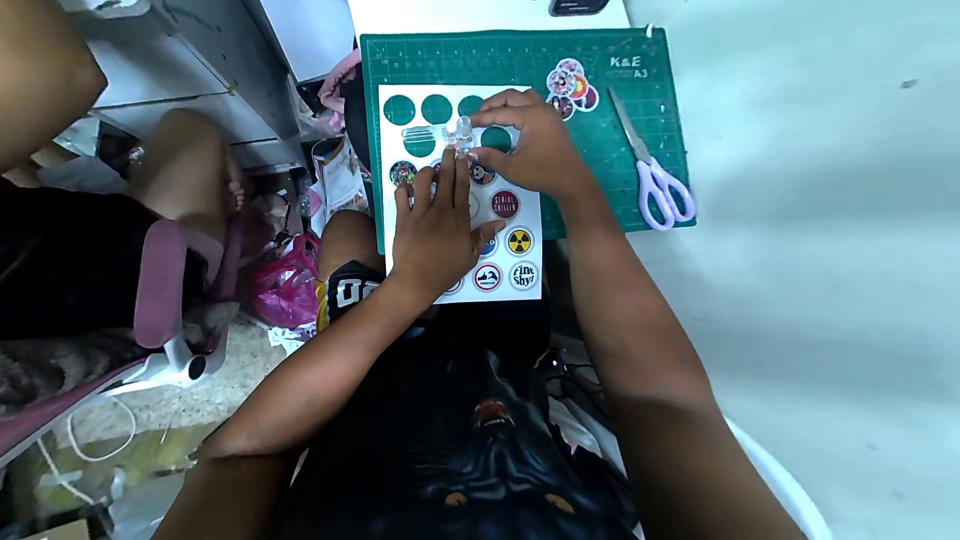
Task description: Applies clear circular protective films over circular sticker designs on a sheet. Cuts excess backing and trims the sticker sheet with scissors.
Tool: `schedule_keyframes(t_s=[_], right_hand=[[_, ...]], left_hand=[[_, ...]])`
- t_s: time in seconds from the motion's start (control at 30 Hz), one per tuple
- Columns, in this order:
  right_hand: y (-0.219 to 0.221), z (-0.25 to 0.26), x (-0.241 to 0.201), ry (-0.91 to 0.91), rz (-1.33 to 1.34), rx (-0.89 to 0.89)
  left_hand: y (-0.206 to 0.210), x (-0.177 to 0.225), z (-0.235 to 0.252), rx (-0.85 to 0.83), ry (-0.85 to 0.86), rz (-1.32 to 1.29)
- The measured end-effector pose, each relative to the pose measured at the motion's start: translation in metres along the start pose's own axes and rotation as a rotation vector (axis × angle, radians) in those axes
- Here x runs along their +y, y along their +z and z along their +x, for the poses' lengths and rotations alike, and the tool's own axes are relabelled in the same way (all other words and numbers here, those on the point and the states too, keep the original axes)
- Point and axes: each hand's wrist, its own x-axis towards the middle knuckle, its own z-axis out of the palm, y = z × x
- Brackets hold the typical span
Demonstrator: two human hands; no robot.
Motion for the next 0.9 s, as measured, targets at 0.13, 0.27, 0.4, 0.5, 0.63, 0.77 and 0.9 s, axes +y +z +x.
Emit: schedule_keyframes(t_s=[0.13, 0.27, 0.4, 0.5, 0.63, 0.77, 0.9], right_hand=[[0.001, -0.001, 0.000, -0.017, 0.009, 0.008], [0.001, 0.000, -0.001, -0.011, 0.003, 0.004], [0.001, 0.000, 0.001, -0.007, 0.008, 0.008], [-0.001, 0.000, 0.001, -0.022, 0.020, -0.009], [-0.013, 0.005, -0.010, -0.070, 0.080, -0.024], [-0.017, 0.012, -0.033, -0.108, -0.005, -0.007], [-0.014, 0.016, -0.036, -0.104, -0.064, -0.037]], left_hand=[[0.000, 0.000, -0.001, 0.014, 0.006, -0.010], [0.001, -0.001, 0.002, -0.016, 0.005, -0.005], [-0.001, -0.001, 0.003, -0.036, 0.004, 0.016], [-0.005, 0.001, 0.004, -0.059, -0.005, 0.020], [-0.009, 0.003, 0.007, -0.067, -0.014, 0.051], [-0.003, 0.002, 0.007, -0.012, -0.011, 0.059], [-0.002, 0.003, 0.006, 0.010, -0.013, 0.063]])
